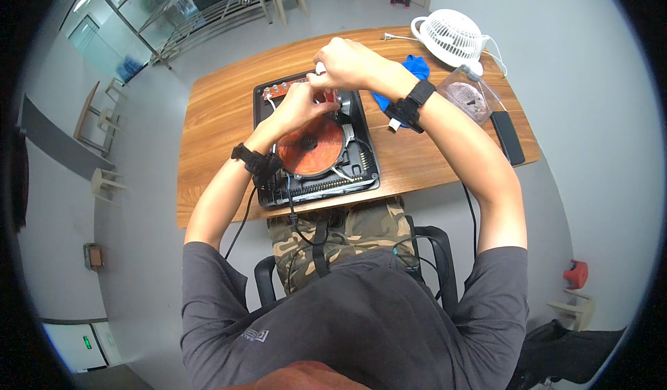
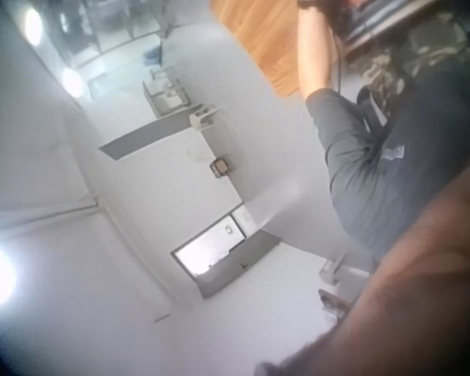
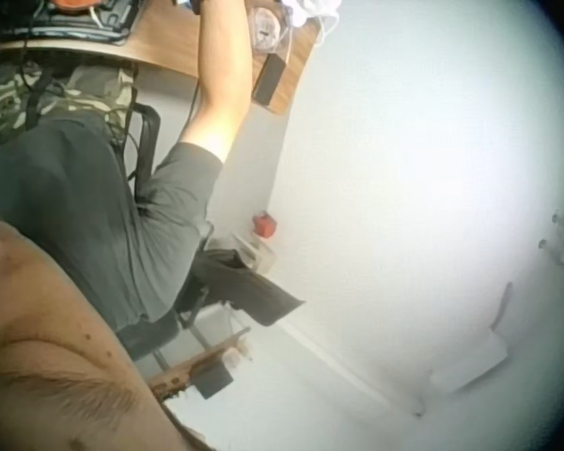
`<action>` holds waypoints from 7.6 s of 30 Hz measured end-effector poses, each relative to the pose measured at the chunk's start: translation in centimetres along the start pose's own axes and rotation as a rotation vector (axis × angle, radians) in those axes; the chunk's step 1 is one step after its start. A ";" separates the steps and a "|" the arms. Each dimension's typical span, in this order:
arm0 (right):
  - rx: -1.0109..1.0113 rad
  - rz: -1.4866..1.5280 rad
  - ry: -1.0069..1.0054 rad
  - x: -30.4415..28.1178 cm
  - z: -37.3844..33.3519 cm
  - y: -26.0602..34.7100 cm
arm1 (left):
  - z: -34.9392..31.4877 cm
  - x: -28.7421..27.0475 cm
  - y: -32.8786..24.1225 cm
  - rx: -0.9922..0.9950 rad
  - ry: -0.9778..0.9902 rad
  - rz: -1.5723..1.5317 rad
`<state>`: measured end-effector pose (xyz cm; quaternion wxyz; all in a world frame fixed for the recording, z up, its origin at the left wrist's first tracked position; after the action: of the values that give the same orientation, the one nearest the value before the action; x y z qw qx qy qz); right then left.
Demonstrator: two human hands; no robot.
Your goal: The person wipes the surface of a black portable induction cooktop with a blue cloth, then uses a screwdriver to remove screws from the bottom cover. The person lifts the cover to reveal the internal components, including a copper coil, and continues to unscrew internal parts.
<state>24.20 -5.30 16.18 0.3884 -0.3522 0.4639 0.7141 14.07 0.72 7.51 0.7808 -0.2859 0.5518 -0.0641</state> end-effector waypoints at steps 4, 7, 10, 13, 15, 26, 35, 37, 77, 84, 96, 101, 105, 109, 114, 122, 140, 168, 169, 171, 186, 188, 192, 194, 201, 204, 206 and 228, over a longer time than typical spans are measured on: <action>-0.003 -0.008 0.007 0.1 0.1 0.0 | 0.0 0.3 0.4 -0.030 0.056 0.030; 0.009 -0.006 0.015 0.1 0.2 -0.2 | 0.0 0.1 0.0 -0.023 0.055 0.022; 0.009 0.009 0.011 0.2 0.3 -0.6 | 0.0 -0.1 -0.4 0.006 0.004 -0.012; 0.031 -0.013 0.032 0.0 0.4 -0.4 | 0.1 -0.1 -0.4 0.025 -0.012 0.006; 0.059 -0.020 0.064 -0.4 0.5 0.3 | 0.0 -0.1 -0.2 0.005 0.012 0.031; 0.100 0.034 0.110 -0.1 0.5 -0.5 | -0.1 -0.2 -0.7 0.011 -0.003 0.005; 0.078 0.009 0.139 -0.1 0.7 -0.1 | 0.1 -0.3 -1.3 0.027 -0.062 0.066; 0.032 0.014 0.126 0.1 0.8 -0.3 | 0.3 0.1 -0.6 0.000 -0.041 0.082; 0.087 -0.175 0.137 -0.6 -0.3 -0.1 | 0.9 -1.1 -0.6 0.000 0.049 -0.133; 0.119 -0.296 0.073 -0.3 0.2 0.1 | 1.1 0.0 -0.4 -0.007 0.027 -0.066; 0.042 -0.146 0.106 0.7 0.3 1.0 | 0.7 -1.1 -1.0 -0.006 0.062 -0.096; 0.086 -0.161 0.093 0.6 0.5 1.1 | 0.3 -1.5 -0.2 0.027 0.034 -0.118; 0.119 -0.315 0.043 0.1 0.8 1.2 | 1.2 -0.8 0.1 -0.016 -0.032 -0.077; 0.117 -0.321 0.125 0.9 1.3 0.3 | 1.4 -0.1 0.0 0.034 -0.041 -0.018; 0.103 -0.178 0.142 0.0 0.6 1.0 | 1.0 -0.5 0.9 0.069 0.032 -0.160; 0.254 -0.373 0.086 -0.3 0.8 1.5 | 1.2 -0.7 -0.5 -0.097 -0.001 -0.049; 0.147 -0.289 0.105 -0.1 0.2 0.7 | 1.5 -0.6 -1.6 0.003 -0.055 0.029; 0.267 -0.346 0.152 -0.3 0.5 0.6 | 1.4 -0.6 -2.4 -0.089 0.084 0.036; 0.237 -0.326 0.132 -0.4 0.3 0.6 | 1.5 -0.6 -2.2 -0.038 0.081 0.054; 0.169 -0.270 0.096 -0.2 0.1 0.5 | 1.3 -0.5 -1.2 0.034 0.067 0.031; 0.155 -0.232 0.046 -0.2 0.3 -0.7 | 1.5 -0.8 -1.3 0.026 -0.074 0.056; 0.107 -0.193 -0.025 -0.2 0.0 -0.8 | 1.5 -1.0 -1.1 0.034 -0.054 0.007; 0.235 -0.204 -0.043 -0.2 0.3 -0.2 | 1.6 -1.0 -0.8 0.003 -0.029 0.008; 0.275 -0.265 0.008 -0.3 0.4 0.1 | 1.6 -1.1 -1.1 -0.094 0.012 0.062; 0.132 -0.203 -0.023 0.3 0.1 -0.3 | 1.3 -0.8 -1.3 0.071 -0.014 -0.032; 0.186 -0.176 -0.015 -0.1 0.1 0.3 | 1.2 -0.6 -0.6 0.012 0.016 -0.043; 0.310 -0.165 0.042 -0.3 0.1 0.6 | 1.2 -0.8 -0.9 0.002 -0.034 -0.027; 0.340 -0.023 -0.006 -0.5 -0.9 -0.7 | 0.3 3.7 2.0 0.007 0.244 0.346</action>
<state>25.16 -6.05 16.09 0.4519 -0.2847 0.5727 0.6219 15.29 0.89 3.51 0.7086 -0.1744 0.6829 0.0347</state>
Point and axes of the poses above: each hand's wrist, its own z-axis towards the middle knuckle, its own x-axis out of the palm, y = z × x, the point moved 6 cm from there along z, towards the middle knuckle, and after that the axes turned 10 degrees about z, right-handed, at the moved point
